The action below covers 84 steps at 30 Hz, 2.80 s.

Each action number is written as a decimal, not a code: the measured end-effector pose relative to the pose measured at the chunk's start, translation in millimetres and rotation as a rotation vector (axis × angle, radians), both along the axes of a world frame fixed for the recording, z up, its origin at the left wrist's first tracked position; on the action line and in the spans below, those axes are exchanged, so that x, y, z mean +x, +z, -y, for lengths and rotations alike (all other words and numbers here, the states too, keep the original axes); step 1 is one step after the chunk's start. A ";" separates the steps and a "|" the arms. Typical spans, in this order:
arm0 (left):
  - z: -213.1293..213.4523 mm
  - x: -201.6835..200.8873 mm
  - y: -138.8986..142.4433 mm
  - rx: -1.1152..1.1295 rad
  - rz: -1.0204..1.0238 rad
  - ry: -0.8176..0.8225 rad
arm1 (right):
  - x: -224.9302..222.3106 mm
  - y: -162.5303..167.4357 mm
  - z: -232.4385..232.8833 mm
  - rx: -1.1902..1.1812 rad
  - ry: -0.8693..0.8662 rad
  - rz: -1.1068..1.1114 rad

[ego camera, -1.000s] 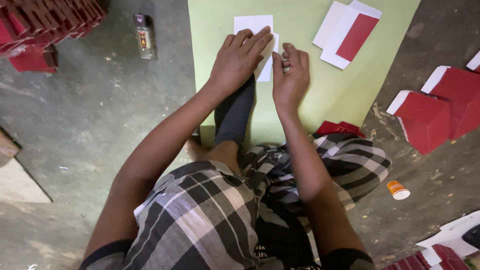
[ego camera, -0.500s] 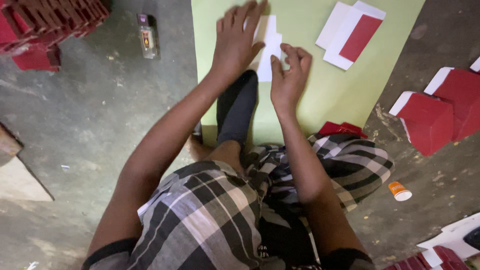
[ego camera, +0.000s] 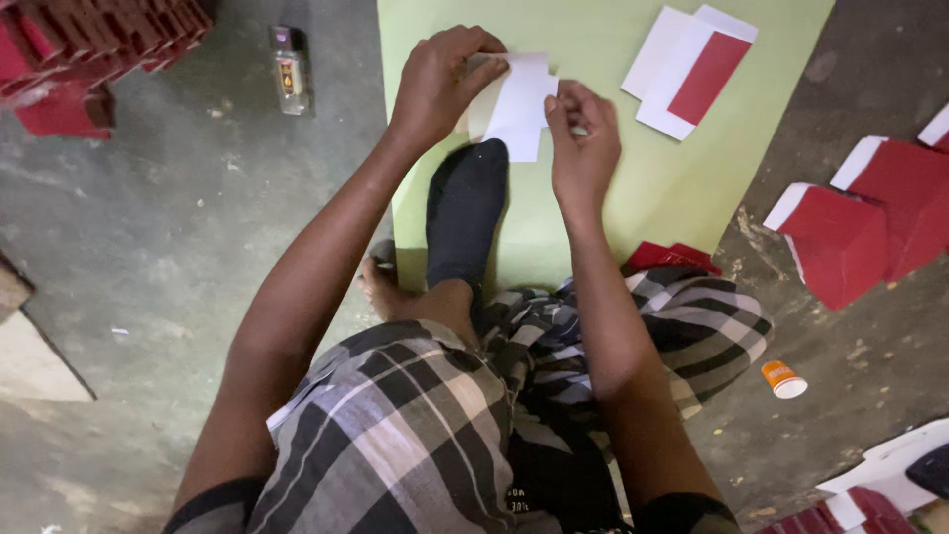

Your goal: The person folds red and white paper sheets into small rectangular packets on a light green work surface. They repeatedly fold, crease, and stack the finished packets while seated on the floor.

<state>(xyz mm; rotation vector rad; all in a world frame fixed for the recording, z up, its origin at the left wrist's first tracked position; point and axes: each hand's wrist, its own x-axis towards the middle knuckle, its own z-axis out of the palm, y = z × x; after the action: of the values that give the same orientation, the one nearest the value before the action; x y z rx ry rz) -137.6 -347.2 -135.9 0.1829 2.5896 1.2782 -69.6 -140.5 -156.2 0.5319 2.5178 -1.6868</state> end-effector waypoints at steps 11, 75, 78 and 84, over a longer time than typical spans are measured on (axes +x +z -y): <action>-32.4 36.4 -7.2 -0.270 -0.451 -0.263 | 2.0 5.9 12.5 0.267 0.038 -0.165; -19.3 34.2 -3.8 -0.194 -0.125 0.079 | 10.6 24.0 -9.1 0.528 0.381 -0.218; -25.6 37.3 -2.7 -0.051 -0.046 0.185 | -2.7 20.3 -9.3 0.383 0.347 -0.188; -25.1 39.9 -2.9 -0.001 0.031 0.280 | -11.4 24.7 -18.8 0.407 0.390 -0.150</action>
<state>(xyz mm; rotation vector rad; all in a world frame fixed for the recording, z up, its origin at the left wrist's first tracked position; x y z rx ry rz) -97.7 -322.1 -138.8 -0.2059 2.6587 1.3559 -81.0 -121.7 -131.6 -0.0789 2.8441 -1.1250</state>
